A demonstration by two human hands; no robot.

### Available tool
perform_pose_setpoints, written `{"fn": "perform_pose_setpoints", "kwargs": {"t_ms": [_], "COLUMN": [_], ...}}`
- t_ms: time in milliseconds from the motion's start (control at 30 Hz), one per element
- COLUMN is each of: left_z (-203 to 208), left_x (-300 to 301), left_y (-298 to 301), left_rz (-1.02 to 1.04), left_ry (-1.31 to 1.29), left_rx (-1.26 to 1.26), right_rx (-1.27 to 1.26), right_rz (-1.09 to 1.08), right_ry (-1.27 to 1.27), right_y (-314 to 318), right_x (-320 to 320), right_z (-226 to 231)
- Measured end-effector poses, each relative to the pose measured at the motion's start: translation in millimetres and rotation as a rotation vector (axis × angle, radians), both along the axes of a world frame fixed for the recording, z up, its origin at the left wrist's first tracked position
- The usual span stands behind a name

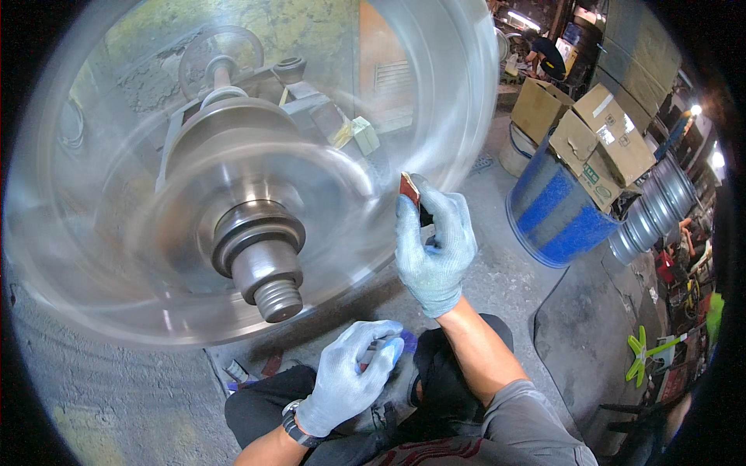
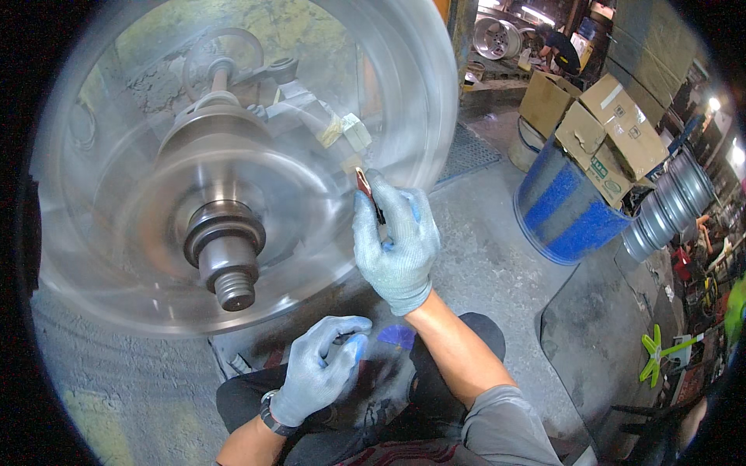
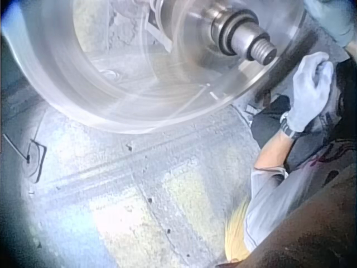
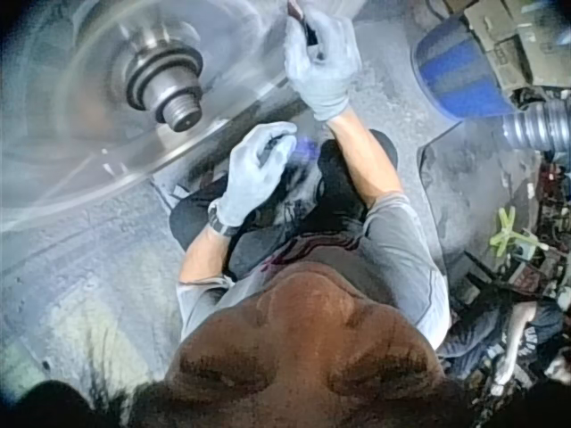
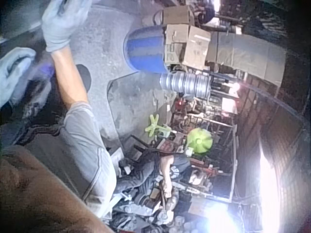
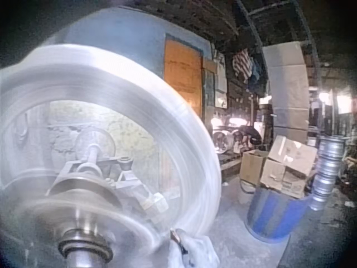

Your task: The person sits on the floor and uses a purple sanding pad to polish the spokes and rim of a silver alloy wheel mounted on a stand. They then switch to a red sanding block to continue polishing the inner barrel of the rotating wheel.

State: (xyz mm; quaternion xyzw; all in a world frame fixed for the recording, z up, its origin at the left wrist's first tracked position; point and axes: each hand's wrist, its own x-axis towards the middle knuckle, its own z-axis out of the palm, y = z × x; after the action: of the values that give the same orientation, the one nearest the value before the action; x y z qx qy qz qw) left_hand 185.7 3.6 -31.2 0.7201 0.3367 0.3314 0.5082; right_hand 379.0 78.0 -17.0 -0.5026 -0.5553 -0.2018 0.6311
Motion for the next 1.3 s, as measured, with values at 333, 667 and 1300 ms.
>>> {"fn": "perform_pose_setpoints", "kwargs": {"t_ms": [333, 667, 1300], "left_z": [-2, -3, -8], "left_x": [0, 0, 1], "left_y": [-1, 0, 1], "left_rz": [0.003, -0.002, 0.001], "left_ry": [-0.008, 0.003, 0.008], "left_rx": [-0.016, 0.016, 0.078], "right_rx": [0.002, -0.033, 0.009], "right_rz": [-0.019, -0.033, -0.035], "right_ry": [0.011, -0.006, 0.055], "right_y": [2, 0, 3], "right_x": [1, 6, 13], "right_z": [-1, -2, -4]}}
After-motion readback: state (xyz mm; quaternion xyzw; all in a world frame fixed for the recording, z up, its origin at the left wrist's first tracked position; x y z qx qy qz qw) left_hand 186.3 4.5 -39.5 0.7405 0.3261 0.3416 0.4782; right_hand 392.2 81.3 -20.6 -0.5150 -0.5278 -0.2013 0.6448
